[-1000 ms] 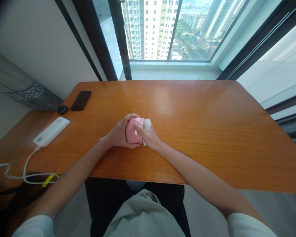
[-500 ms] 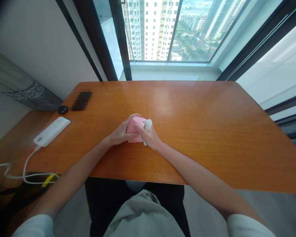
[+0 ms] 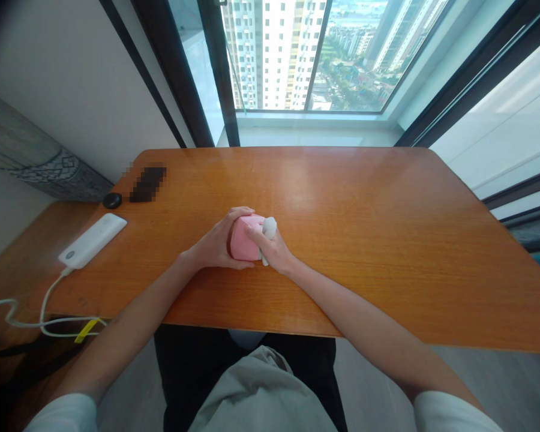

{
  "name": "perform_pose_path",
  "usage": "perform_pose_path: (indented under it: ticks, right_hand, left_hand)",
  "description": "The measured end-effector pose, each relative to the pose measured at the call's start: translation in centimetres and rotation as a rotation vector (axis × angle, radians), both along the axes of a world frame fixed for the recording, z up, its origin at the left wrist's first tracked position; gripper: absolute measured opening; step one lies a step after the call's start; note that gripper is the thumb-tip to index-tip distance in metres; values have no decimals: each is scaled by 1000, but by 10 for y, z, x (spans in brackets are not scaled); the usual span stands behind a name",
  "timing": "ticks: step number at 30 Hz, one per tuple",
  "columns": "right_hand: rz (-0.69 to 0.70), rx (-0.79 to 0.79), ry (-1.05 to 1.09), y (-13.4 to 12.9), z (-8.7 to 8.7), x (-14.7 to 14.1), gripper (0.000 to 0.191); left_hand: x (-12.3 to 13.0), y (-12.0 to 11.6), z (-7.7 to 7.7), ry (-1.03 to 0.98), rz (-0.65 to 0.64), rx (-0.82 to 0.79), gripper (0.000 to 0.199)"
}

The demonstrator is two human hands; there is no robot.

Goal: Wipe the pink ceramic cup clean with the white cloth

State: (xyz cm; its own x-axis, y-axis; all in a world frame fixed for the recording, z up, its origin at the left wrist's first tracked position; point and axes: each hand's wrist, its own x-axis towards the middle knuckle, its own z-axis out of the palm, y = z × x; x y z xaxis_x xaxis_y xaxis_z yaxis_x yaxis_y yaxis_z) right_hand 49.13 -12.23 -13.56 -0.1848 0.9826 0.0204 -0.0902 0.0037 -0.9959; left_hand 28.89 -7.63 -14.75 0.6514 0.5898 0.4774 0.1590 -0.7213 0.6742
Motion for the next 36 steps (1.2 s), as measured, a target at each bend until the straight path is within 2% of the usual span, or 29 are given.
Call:
perform_pose_path:
  ticks: [3,8,12,16,18,22,26,28,31,36]
  right_hand:
    - [5,-1,21,-1,0,-1,60]
    - [29,-17,-19,-4,-3,-1,58]
    - [17,38,-65,-5,-7,0,56]
    - [20,57,-55,-5,-4,0,60]
    - [29,41,-40,-6,-2,0,60]
    - [45,32,-69,-7,0,1,59]
    - [68,49,-70,-7,-1,2,57]
    - [79,49,-54,-6,0,2,54]
    - [61,70,-29,-5,1,1,54]
    - [71,42,8,-4,0,1,53]
  left_hand:
    - [4,-5,2,9,43,-49,108]
    - [9,-8,8,27,91,-309,105]
    - [11,-7,14,-7,41,-428,96]
    - [11,-7,15,-8,0,-463,85]
    - [10,-7,10,-13,11,-434,89]
    - [5,-7,-2,-12,16,-293,114]
    - [-3,1,-8,7,-33,-63,140]
    - [-6,5,-7,42,-68,80,145]
    - [-9,8,-2,120,-64,214,138]
    - [-4,2,2,77,-17,205,119]
